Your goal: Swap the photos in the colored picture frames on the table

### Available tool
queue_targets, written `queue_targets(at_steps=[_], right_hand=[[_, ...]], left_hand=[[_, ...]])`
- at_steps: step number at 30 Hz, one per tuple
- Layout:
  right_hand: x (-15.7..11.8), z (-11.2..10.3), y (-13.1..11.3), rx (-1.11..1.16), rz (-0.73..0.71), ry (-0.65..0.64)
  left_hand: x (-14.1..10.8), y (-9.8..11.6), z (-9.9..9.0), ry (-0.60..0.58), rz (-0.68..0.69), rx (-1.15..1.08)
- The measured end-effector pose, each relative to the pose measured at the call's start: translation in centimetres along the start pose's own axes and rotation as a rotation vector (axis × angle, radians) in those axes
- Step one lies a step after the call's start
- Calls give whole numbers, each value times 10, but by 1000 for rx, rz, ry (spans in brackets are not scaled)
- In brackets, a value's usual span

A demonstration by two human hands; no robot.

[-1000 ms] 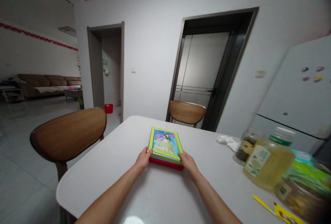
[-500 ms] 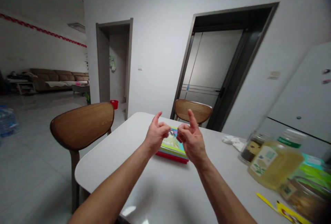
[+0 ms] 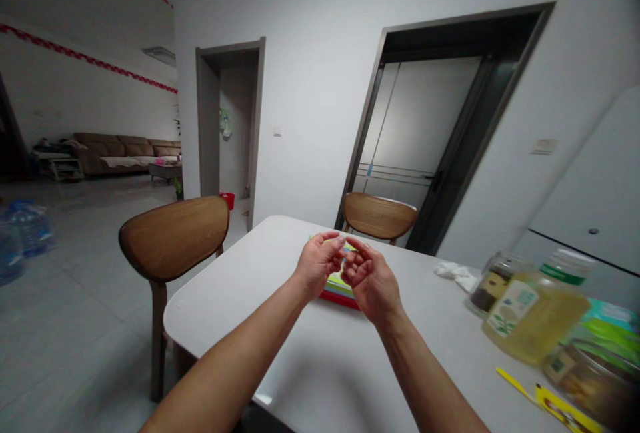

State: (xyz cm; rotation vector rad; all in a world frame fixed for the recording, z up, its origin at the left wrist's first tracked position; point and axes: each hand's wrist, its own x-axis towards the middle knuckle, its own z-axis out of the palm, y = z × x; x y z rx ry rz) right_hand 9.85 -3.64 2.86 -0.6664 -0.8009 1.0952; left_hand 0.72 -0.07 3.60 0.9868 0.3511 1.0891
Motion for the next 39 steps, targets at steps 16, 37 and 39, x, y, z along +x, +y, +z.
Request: queue_targets(at_steps=[16, 37, 39], right_hand=[[27, -21, 33, -806, 109, -44], [-45, -59, 34, -876, -57, 113], [-61, -57, 17, -554, 44, 243]], left_hand=[[12, -16, -29, 42, -386, 174], [-68, -87, -32, 267, 162, 471], [-88, -78, -19, 74, 360, 736]])
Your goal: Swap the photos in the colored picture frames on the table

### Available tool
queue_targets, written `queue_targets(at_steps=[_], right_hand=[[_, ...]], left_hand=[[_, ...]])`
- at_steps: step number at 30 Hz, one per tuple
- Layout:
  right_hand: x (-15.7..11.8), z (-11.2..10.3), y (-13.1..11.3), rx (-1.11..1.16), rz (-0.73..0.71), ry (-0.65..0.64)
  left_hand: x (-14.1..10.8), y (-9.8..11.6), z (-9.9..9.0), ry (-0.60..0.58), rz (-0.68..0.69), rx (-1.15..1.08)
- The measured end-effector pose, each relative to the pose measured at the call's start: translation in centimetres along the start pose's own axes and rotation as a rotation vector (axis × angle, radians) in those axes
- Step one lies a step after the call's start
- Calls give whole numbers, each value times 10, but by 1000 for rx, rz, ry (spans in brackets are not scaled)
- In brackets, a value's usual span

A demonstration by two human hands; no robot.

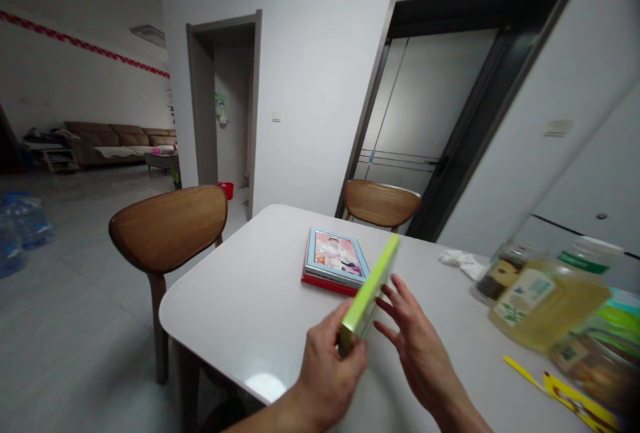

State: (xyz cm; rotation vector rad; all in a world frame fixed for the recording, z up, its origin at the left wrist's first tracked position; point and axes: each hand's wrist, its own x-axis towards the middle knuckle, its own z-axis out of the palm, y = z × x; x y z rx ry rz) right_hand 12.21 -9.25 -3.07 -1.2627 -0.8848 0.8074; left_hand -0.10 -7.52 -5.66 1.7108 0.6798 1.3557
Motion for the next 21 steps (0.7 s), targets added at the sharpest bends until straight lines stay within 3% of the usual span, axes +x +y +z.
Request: queue_targets(at_steps=[4, 7, 10, 13, 16, 21], right_hand=[[-25, -18, -4, 350, 165, 25], [-36, -26, 14, 433, 314, -3], [-38, -28, 34, 406, 411, -81], [-31, -26, 47, 256, 407, -197], [-22, -26, 56, -32, 295, -223], [-10, -35, 75, -664, 58, -154]], left_hand=[[-22, 16, -3, -231, 618, 367], [-36, 10, -2, -269, 788, 632], [-50, -2, 3, -192, 840, 776], [-61, -13, 5, -187, 845, 862], [-67, -22, 0, -296, 770, 943], [-72, -29, -6, -558, 578, 974]])
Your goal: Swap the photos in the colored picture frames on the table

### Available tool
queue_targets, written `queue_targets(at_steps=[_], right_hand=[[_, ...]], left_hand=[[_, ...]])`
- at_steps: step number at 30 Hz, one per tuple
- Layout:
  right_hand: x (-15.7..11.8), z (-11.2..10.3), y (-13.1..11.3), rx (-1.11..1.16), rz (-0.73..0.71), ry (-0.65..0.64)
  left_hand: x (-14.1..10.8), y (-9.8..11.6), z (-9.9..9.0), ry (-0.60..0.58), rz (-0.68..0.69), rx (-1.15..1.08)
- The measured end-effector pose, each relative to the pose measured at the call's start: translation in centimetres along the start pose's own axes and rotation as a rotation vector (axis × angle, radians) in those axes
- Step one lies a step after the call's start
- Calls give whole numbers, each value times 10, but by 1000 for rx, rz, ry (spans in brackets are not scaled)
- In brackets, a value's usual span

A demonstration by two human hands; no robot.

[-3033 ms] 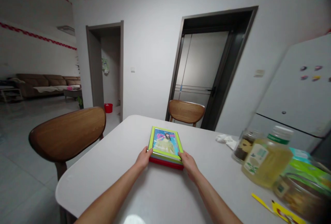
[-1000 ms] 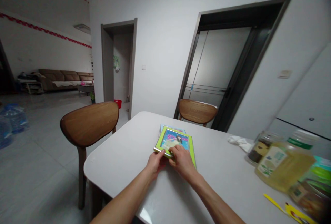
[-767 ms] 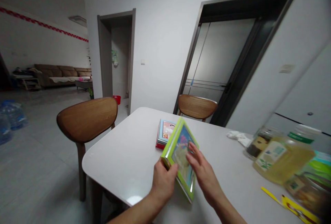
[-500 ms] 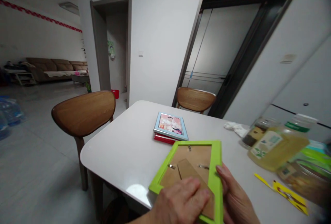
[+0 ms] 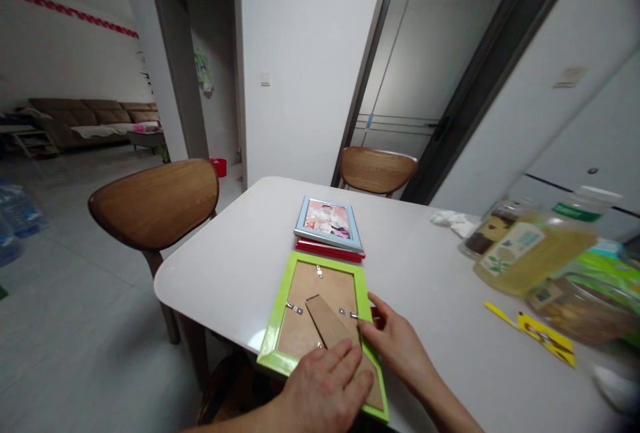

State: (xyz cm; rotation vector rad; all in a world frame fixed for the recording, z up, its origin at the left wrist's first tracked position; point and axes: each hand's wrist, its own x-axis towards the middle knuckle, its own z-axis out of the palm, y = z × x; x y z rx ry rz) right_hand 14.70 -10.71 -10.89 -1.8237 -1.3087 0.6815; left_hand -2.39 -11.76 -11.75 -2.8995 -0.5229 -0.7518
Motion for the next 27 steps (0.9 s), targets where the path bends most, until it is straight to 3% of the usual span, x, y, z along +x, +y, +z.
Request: queue_targets(at_steps=[3, 7, 12, 15, 19, 27], right_hand=[[1, 1, 7, -322, -85, 62], [2, 4, 8, -491, -200, 85], [10, 6, 1, -630, -302, 62], [15, 8, -4, -659, -267, -12], [17, 11, -7, -687, -245, -1], [18, 17, -5, -684, -281, 55]], left_hand=[[1, 4, -2, -90, -7, -102], [7, -6, -18, -150, -96, -323], [8, -62, -28, -19, -529, -323], [1, -90, -18, -67, -703, -352], [-8, -97, -8, -90, -702, -408], [-9, -94, -9, -99, -698, -406]])
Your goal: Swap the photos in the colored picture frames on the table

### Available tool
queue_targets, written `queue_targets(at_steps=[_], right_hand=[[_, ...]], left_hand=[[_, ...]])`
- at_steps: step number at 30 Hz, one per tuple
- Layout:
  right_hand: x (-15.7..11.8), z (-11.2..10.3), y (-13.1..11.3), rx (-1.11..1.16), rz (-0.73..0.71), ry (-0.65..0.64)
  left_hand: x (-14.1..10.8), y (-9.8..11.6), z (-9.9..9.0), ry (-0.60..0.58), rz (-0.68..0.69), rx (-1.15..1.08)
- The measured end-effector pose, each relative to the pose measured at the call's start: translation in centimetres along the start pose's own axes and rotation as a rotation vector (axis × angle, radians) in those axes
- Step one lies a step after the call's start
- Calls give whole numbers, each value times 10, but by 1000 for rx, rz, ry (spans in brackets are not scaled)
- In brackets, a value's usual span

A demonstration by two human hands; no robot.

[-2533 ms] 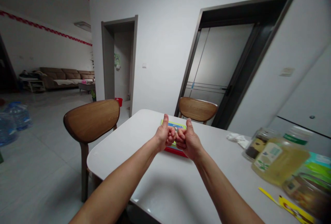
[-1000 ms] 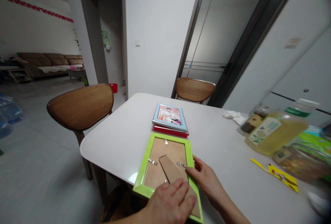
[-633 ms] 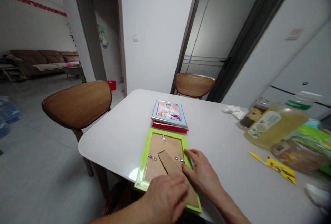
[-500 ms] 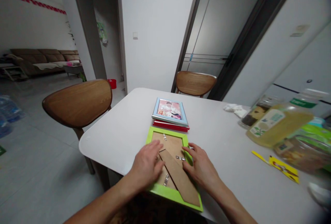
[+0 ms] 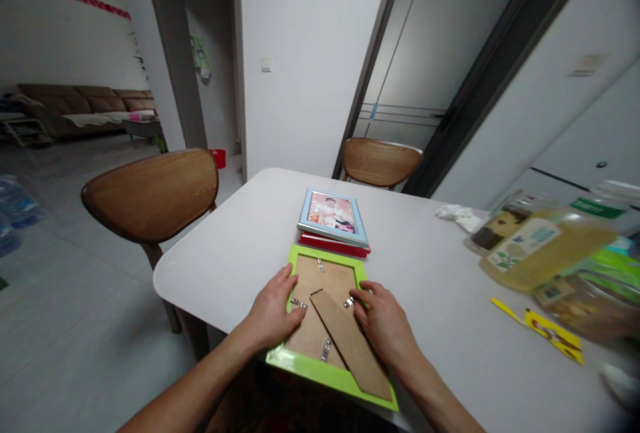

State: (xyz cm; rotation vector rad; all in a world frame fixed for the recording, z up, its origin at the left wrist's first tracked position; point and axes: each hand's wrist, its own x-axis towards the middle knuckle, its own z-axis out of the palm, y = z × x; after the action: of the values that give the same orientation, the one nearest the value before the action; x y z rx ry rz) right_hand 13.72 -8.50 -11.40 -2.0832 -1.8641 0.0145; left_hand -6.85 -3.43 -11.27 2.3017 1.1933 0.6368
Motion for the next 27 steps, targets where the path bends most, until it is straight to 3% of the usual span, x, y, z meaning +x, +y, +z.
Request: queue_targets(at_steps=[7, 12, 16, 27], right_hand=[[10, -2, -5, -64, -82, 39], [40, 5, -28, -20, -157, 28], [57, 16, -37, -28, -121, 36], [56, 18, -39, 23, -157, 46]], left_hand=[[-2, 4, -2, -11, -5, 14], [-1, 7, -3, -8, -13, 23], [-1, 7, -3, -17, -6, 34], [0, 5, -1, -12, -8, 23]])
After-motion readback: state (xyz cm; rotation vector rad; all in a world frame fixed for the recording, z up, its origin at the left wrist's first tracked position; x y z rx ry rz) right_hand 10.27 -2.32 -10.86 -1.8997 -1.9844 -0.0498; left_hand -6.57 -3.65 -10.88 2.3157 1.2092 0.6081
